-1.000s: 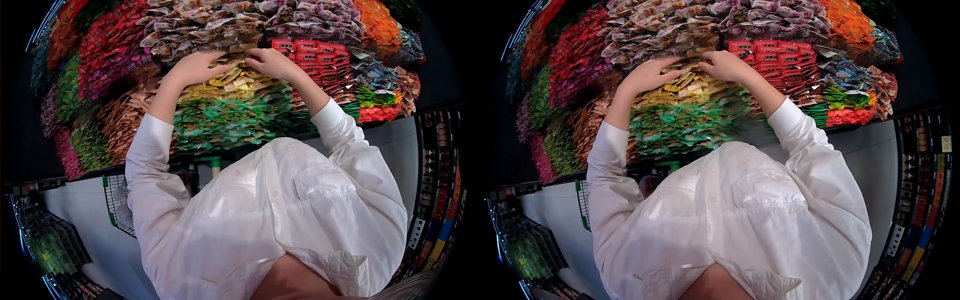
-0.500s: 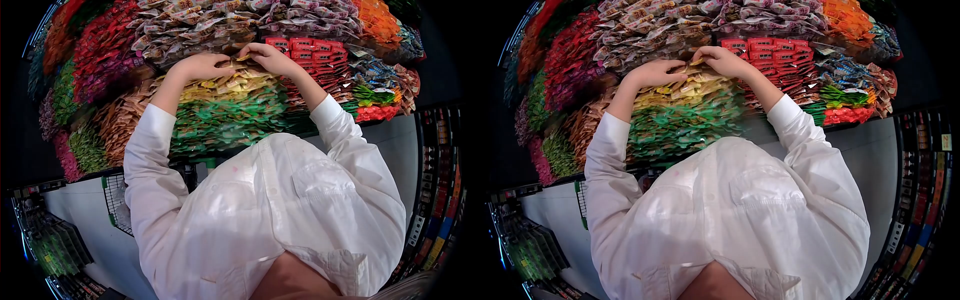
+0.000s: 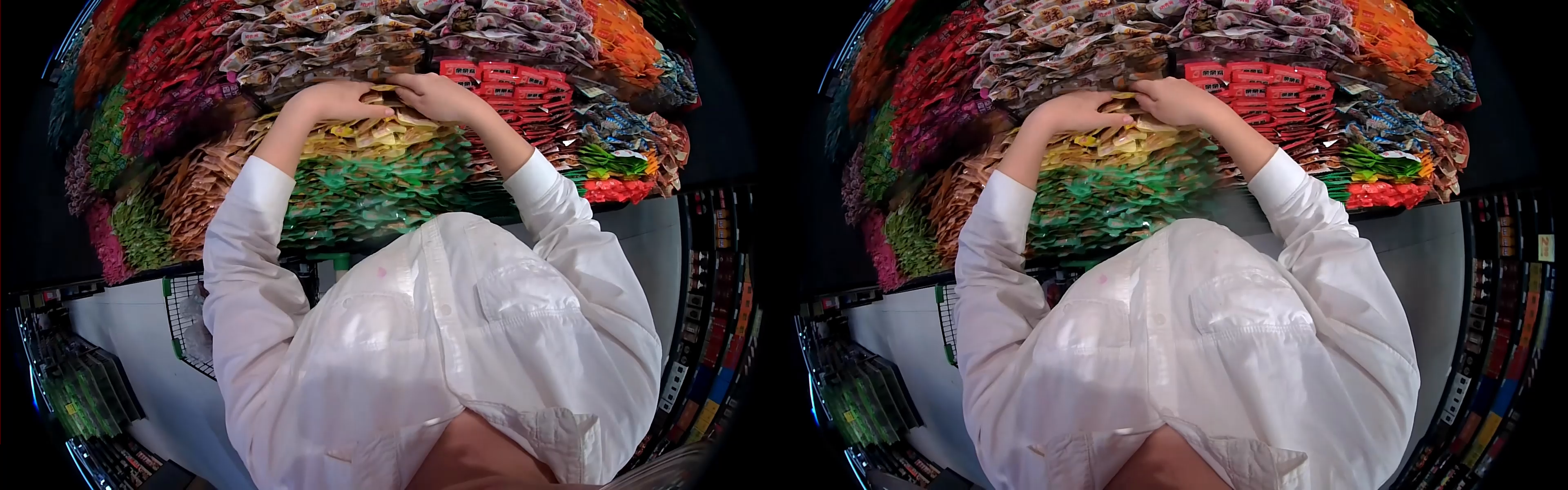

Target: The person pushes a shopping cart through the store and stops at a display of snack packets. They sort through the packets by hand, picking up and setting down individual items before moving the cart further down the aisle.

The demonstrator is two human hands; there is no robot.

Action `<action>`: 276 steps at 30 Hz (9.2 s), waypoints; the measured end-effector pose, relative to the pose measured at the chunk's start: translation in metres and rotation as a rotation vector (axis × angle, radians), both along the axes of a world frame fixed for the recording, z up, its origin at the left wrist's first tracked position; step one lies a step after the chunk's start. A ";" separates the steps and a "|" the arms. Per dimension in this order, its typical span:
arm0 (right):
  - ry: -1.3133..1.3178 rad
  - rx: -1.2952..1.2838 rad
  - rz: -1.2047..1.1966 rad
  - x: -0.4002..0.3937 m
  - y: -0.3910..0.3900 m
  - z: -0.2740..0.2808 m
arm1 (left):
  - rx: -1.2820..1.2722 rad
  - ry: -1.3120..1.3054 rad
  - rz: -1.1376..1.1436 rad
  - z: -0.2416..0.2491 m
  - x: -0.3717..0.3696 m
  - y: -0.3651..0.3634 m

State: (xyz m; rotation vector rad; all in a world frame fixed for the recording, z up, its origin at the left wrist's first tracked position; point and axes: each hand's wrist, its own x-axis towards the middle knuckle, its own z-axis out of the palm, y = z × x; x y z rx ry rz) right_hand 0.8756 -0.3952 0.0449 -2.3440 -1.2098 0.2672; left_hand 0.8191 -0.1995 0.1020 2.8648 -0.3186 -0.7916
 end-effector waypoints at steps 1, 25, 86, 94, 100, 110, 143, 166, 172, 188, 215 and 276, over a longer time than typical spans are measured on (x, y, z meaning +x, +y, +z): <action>0.060 -0.007 -0.016 -0.003 0.001 0.008 | 0.011 0.060 -0.010 0.003 0.003 0.001; 0.028 0.154 -0.367 -0.007 -0.001 -0.012 | 0.070 0.086 -0.018 -0.015 0.027 -0.010; -0.015 0.235 -0.126 -0.016 -0.017 -0.017 | 0.096 -0.361 0.065 -0.017 -0.031 -0.009; 0.036 0.193 -0.139 -0.028 -0.015 -0.013 | 0.064 -0.368 0.064 -0.017 -0.024 -0.005; 0.100 0.126 0.057 -0.010 -0.010 -0.011 | 0.039 -0.219 -0.026 -0.014 -0.008 -0.003; 0.070 0.164 0.050 -0.004 -0.006 -0.030 | -0.063 -0.104 0.078 -0.037 -0.008 -0.002; 0.218 0.228 -0.038 -0.008 -0.003 -0.027 | -0.141 -0.458 0.250 -0.007 -0.035 0.018; 0.183 -0.047 0.210 -0.006 0.081 0.020 | -0.382 -0.240 0.155 -0.005 -0.050 0.089; 0.127 -0.111 0.278 0.000 0.080 0.013 | -0.344 -0.293 0.155 -0.013 -0.039 0.083; 0.164 0.125 0.209 -0.015 0.073 0.024 | -0.302 -0.469 0.127 -0.012 -0.054 0.088; -0.160 -0.114 -0.004 -0.033 0.122 0.026 | -0.363 -0.497 0.275 -0.029 -0.057 0.110; 0.092 0.137 0.222 -0.020 0.069 0.028 | -0.542 -0.094 0.658 -0.010 -0.090 0.146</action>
